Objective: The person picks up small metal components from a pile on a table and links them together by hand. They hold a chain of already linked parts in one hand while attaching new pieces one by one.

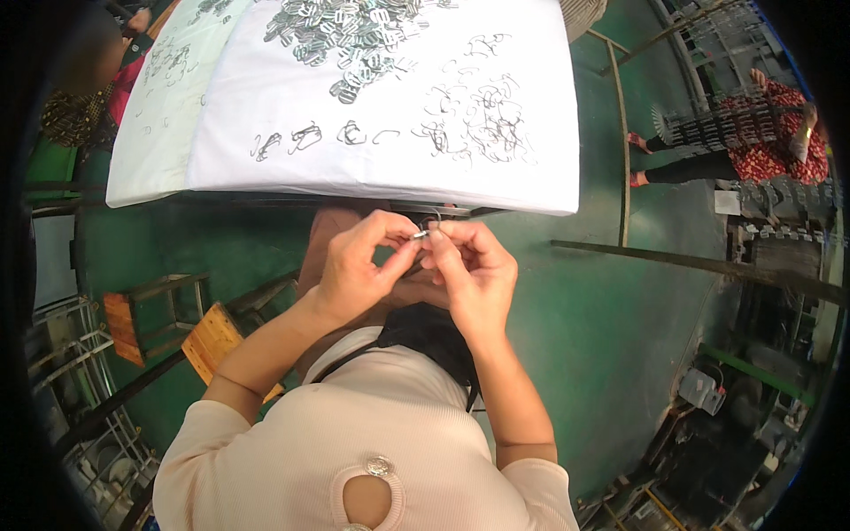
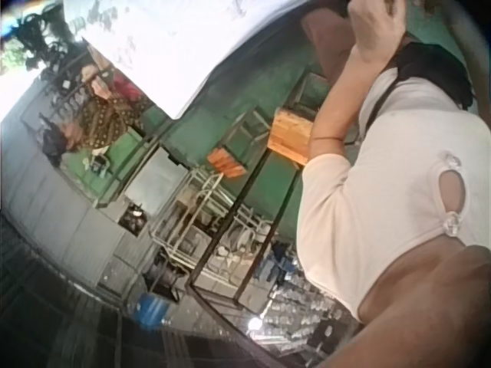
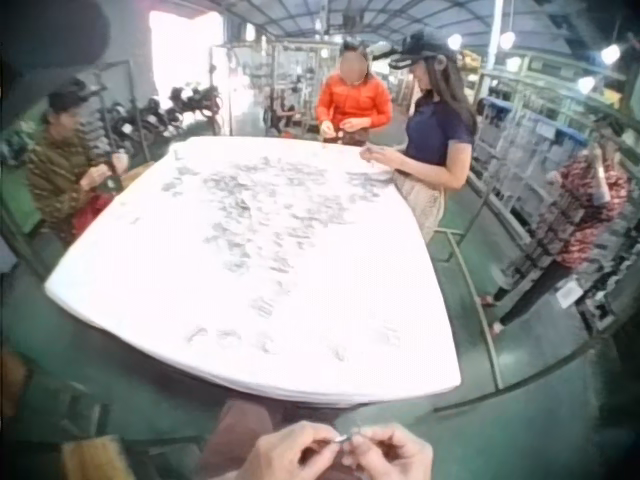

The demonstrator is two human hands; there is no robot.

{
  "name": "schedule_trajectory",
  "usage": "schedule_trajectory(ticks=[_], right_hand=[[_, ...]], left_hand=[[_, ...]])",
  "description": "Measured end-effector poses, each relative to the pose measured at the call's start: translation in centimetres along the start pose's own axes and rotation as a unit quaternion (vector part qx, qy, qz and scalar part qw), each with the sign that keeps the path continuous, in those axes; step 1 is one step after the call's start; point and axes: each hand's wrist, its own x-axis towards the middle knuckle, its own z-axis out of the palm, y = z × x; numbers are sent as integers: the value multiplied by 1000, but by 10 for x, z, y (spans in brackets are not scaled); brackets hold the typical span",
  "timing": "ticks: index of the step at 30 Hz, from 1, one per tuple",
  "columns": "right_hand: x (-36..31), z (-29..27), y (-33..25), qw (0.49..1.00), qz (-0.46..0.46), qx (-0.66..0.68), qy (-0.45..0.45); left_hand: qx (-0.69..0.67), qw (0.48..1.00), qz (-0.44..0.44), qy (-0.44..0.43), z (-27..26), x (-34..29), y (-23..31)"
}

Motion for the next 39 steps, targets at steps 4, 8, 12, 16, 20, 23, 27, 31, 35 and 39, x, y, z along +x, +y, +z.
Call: schedule_trajectory(ticks=[4,8,12,16,20,23,27,31,35,39], right_hand=[[-4,1,7,997,-73,17,5],[-3,-1,7,997,-78,20,16],[3,3,5,995,-94,19,9],[9,0,4,995,-92,25,9],[12,0,8,995,-98,13,6],[14,-1,11,995,-97,4,-3],[12,1,17,995,-101,16,-4],[9,3,23,993,-115,-10,1],[5,6,25,992,-117,-55,16],[1,10,25,988,-135,-75,17]], left_hand=[[1,998,34,-47,-16,6,-12],[135,991,8,10,-50,53,-77],[287,948,-106,90,-100,112,-183],[374,901,-206,73,-103,144,-203],[351,911,-212,28,-102,149,-206],[337,920,-198,40,-102,146,-207],[275,938,-209,32,-111,141,-210],[212,960,-177,46,-101,128,-156],[-110,971,-213,11,-63,89,-65],[-154,959,-236,-28,-43,55,-7]])
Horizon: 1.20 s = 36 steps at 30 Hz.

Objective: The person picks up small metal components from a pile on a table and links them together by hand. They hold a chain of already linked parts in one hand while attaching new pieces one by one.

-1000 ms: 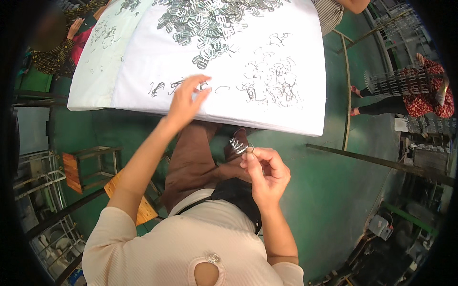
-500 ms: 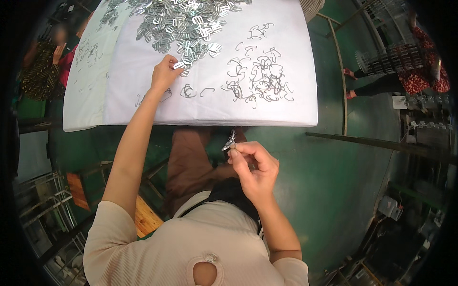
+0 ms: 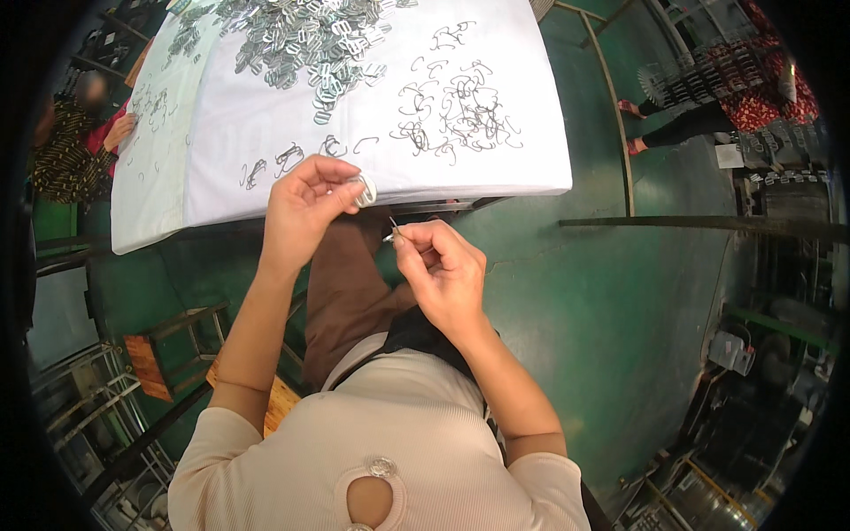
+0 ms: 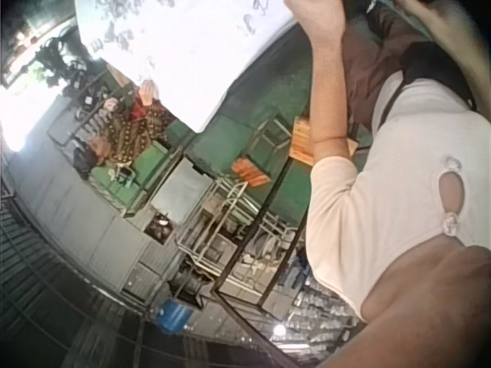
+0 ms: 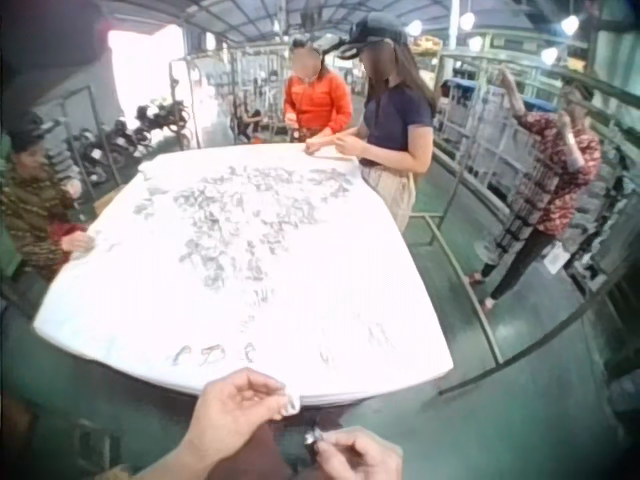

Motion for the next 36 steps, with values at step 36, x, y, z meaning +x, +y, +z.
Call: schedule_trajectory(ticks=[36], right_hand=[[322,-51,117,773,-94,-531,-334]], left_hand=[[104,985,134,43,24,-39,-21]])
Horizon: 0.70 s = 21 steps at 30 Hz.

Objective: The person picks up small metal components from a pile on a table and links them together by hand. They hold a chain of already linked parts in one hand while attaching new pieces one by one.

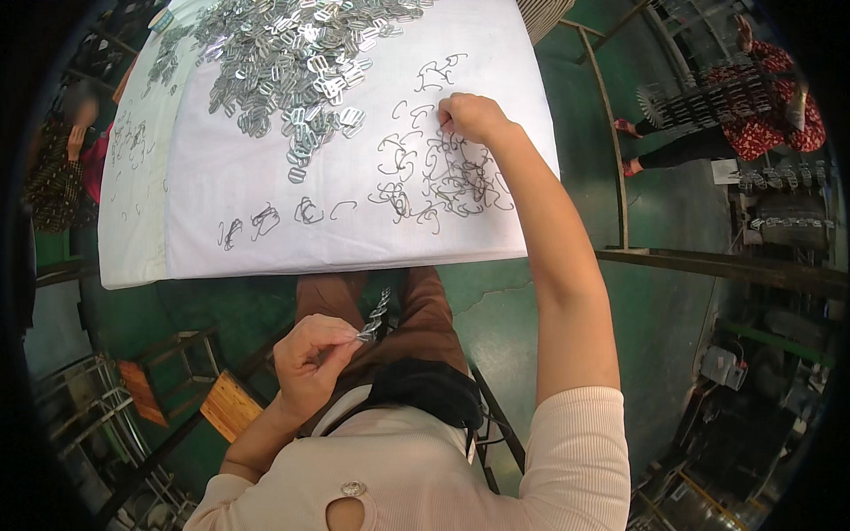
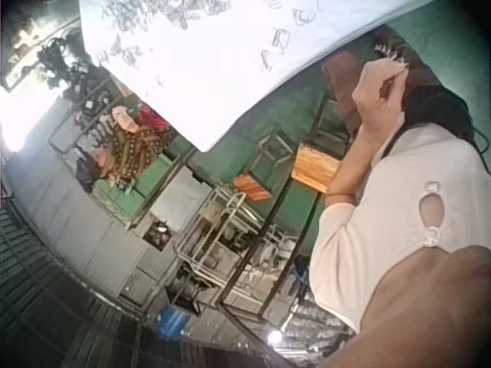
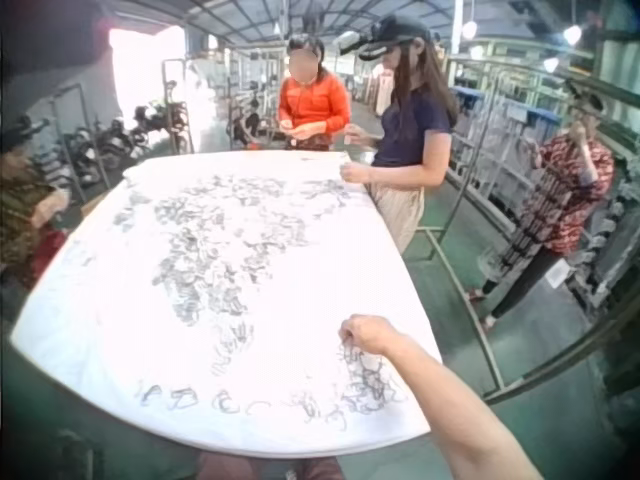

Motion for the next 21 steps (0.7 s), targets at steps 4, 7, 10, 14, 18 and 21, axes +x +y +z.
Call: schedule_trajectory(ticks=[4,7,10,14,18,21], right_hand=[[0,2,-2,997,-26,-72,1],[-12,0,-9,998,44,-5,36],[-42,-1,-13,977,80,154,120],[-120,-15,-92,864,123,469,135],[-202,-16,-189,747,103,635,167],[-237,1,-228,694,99,677,222]], left_hand=[[4,1000,-5,1,1,-3,0],[8,1000,9,6,1,-6,-2],[15,999,25,-23,2,-8,-5],[-32,999,5,-22,8,-8,-5],[-68,997,-22,-20,8,-13,-2],[-76,997,2,5,11,-12,-1]])
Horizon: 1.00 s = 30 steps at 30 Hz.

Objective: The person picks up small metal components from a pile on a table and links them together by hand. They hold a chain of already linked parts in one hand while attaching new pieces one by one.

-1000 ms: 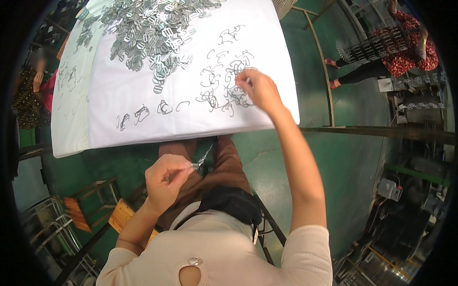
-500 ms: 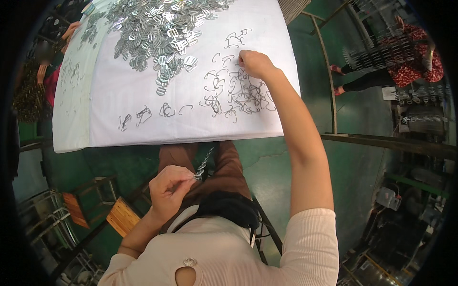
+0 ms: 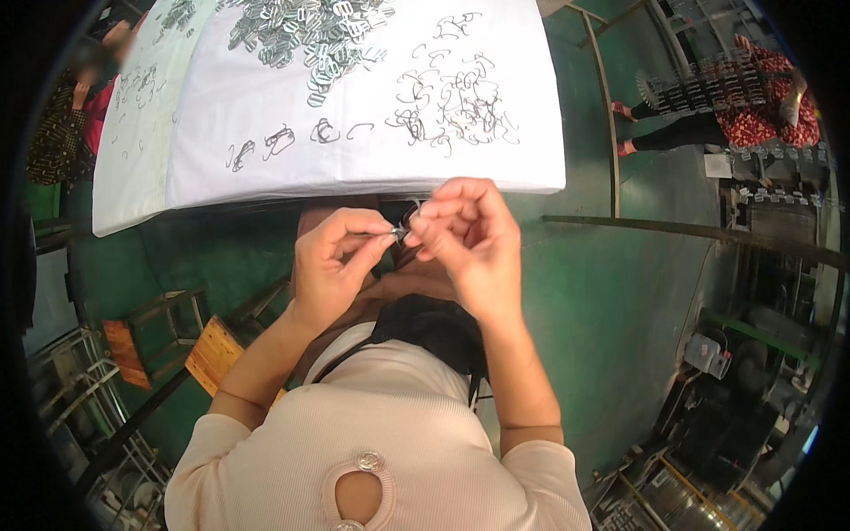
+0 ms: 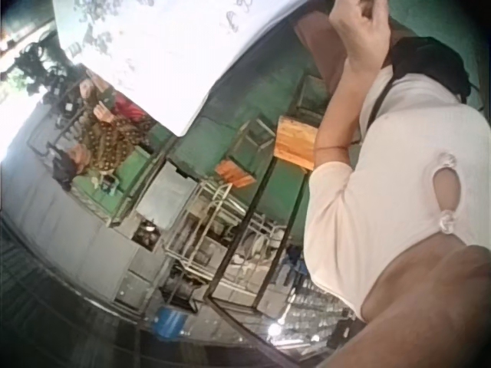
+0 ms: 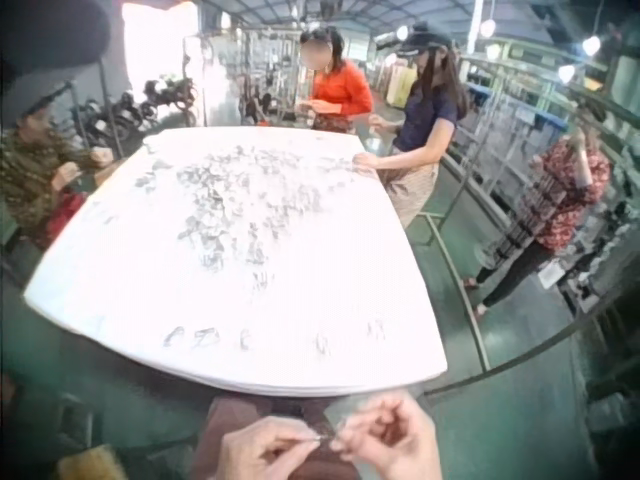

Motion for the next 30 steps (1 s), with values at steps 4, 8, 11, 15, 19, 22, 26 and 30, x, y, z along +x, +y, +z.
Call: schedule_trajectory(ticks=[4,8,11,15,19,22,26,30], right_hand=[[-26,13,7,998,-50,-12,44],[-27,18,15,994,-75,-8,72],[-25,22,22,991,-108,-2,74],[-26,25,27,976,-198,-19,91],[-27,21,32,968,-227,-70,83],[-23,20,34,970,-222,-69,72],[-18,18,36,974,-200,-74,71],[-12,14,42,969,-212,-99,75]], left_hand=[[-9,999,-12,-32,2,-1,8],[-5,1000,5,-21,0,-2,8],[6,1000,31,-2,2,-3,6],[3,995,94,-14,-2,2,3],[202,976,76,15,-46,46,-28],[305,947,68,79,-96,109,-89],[452,883,128,2,-133,154,-137],[458,885,56,-66,-136,177,-139]])
